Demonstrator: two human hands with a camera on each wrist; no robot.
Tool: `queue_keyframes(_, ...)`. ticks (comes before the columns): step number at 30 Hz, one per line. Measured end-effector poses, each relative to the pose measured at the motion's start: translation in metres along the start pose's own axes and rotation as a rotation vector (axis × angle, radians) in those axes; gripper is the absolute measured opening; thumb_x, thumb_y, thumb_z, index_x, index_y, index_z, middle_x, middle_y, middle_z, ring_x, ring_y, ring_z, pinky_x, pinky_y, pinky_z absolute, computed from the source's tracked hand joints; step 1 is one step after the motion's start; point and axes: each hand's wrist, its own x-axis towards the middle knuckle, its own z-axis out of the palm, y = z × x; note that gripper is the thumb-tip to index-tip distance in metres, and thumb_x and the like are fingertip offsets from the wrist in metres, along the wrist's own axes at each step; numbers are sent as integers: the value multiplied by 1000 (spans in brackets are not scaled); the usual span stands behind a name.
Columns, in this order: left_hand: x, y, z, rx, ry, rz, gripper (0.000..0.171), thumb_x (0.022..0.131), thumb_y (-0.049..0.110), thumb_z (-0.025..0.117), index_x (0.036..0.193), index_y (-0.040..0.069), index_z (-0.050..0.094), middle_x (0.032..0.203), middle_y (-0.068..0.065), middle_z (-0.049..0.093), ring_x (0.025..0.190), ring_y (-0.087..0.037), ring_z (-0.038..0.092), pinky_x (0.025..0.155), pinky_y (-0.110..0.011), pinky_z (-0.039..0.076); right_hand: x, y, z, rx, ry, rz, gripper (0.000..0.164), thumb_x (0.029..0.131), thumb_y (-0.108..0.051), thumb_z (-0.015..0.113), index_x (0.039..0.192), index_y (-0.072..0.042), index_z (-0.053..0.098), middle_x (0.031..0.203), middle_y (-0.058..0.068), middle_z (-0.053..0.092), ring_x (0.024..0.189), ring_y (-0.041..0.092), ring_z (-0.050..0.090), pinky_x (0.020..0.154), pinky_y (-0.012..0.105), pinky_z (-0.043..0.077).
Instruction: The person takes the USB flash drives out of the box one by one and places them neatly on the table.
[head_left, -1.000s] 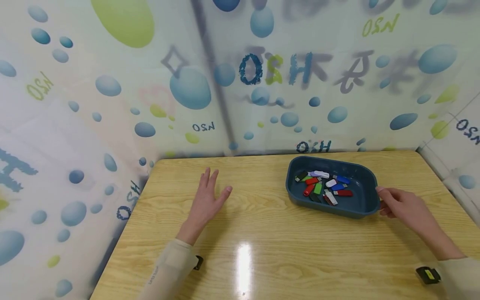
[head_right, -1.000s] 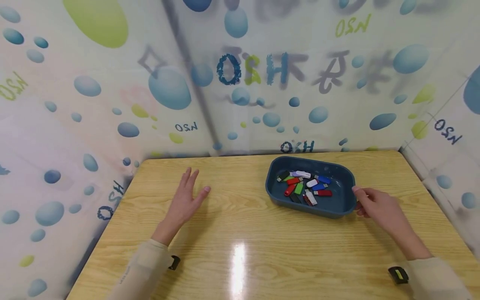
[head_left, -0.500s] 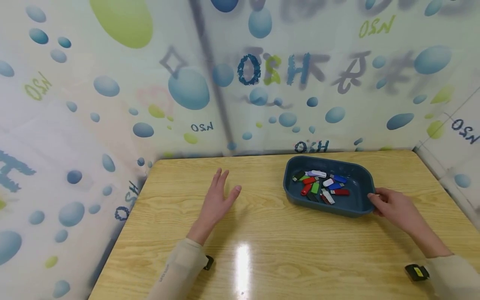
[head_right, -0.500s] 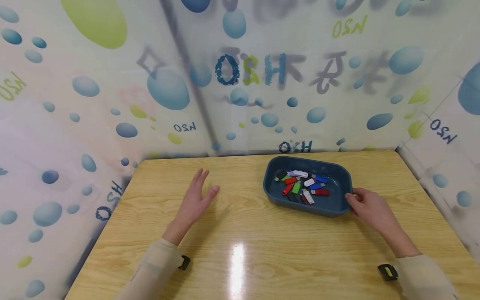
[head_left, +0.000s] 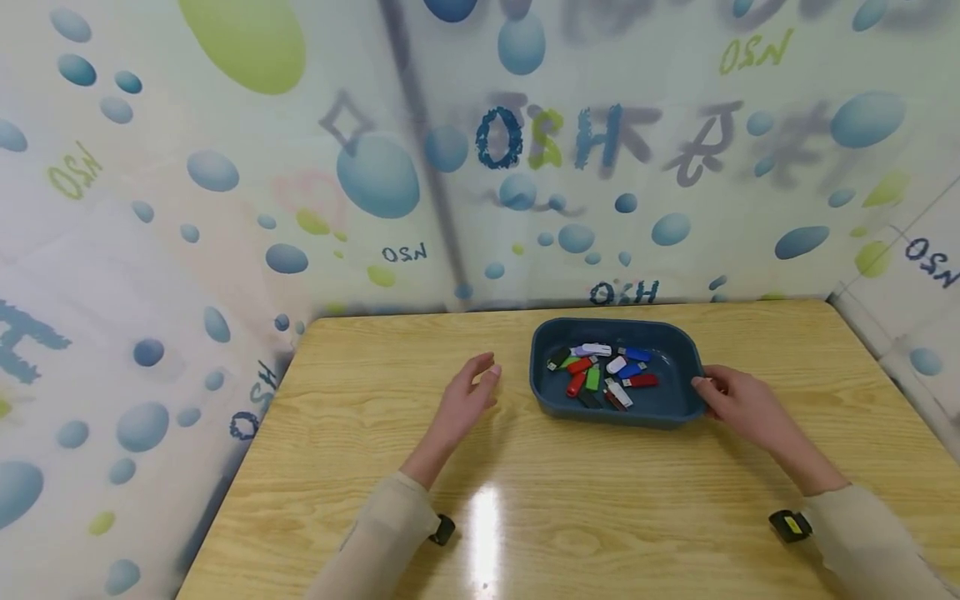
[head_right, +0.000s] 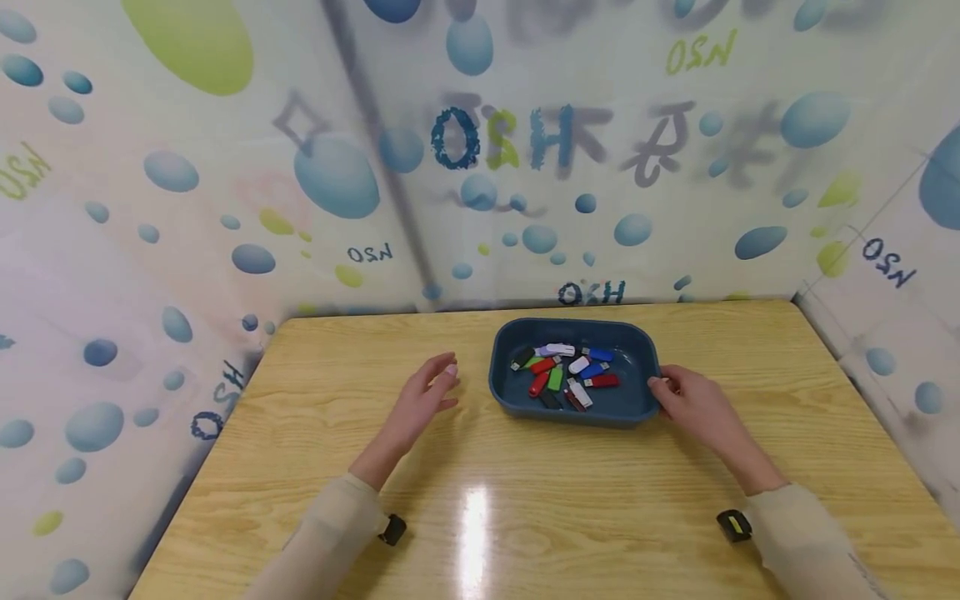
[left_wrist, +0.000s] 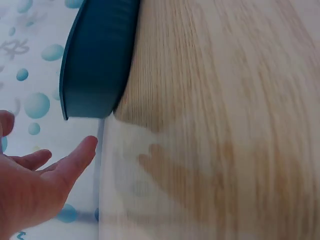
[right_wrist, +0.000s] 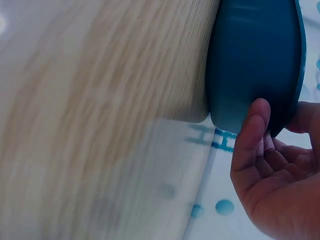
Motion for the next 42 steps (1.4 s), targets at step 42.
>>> queue_keyframes(42, 18, -10, 14, -358, 50, -226, 27, 99, 14, 52, 112, -10, 51, 105, -16, 51, 89, -26, 59, 77, -48, 55, 56, -99, 55, -238, 6, -195, 25, 91, -27, 65, 102, -5, 70, 82, 1, 61, 68, 14, 55, 58, 32, 49)
